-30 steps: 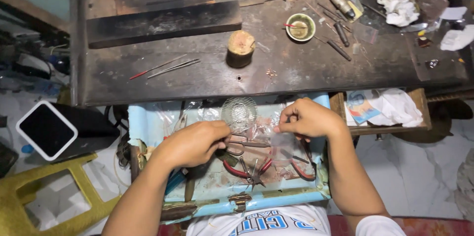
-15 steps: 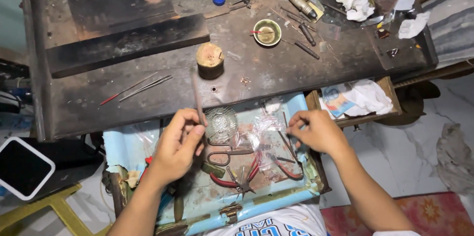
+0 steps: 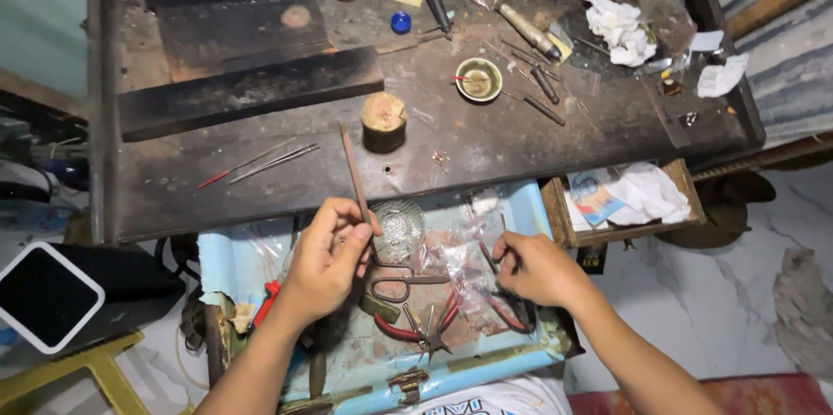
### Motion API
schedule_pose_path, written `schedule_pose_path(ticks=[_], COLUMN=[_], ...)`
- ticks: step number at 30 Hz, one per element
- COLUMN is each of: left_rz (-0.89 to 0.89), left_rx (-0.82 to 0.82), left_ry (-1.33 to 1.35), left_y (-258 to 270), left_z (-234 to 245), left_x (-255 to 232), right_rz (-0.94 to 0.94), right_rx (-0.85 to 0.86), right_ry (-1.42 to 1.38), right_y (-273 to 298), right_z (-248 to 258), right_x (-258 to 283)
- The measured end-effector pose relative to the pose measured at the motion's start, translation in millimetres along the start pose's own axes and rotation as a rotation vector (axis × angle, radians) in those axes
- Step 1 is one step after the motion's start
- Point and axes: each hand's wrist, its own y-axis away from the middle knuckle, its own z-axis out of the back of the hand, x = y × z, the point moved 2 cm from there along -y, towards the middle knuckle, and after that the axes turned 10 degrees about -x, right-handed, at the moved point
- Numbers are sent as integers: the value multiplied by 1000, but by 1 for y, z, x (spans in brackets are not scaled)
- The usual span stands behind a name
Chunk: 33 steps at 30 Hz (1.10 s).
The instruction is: A person uses a hand file to shape and smooth a small metal jewelry component held against a wooden bench pin.
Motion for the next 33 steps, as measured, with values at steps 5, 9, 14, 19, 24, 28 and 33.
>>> schedule_pose_path(ticks=[5,9,14,19,24,28,33], left_rz=[37,-4,80,77,169,129,105], left_rx=[34,29,-50,-164,-57,-25,-126], left_ry=[-82,-224,-65,-34,237,85,5], left_y=[0,1,2,5,10,5,5], left_z=[0,-1,-4,-4,-8,-7,-4], left_x=[-7,-15,3,21,18,4,10], right_rz=[60,186,562,547,642,563,640], right_rx=[265,340,-110,-310,-508,-278,-260], right_ry=[-269,-646,-647,-745,-643,-925,-814], right_y=[20,28,12,-5,-20,-23,-24], right_z=[30,42,52,41,7,-1,5], right_x=[16,21,79,150,139,135,145])
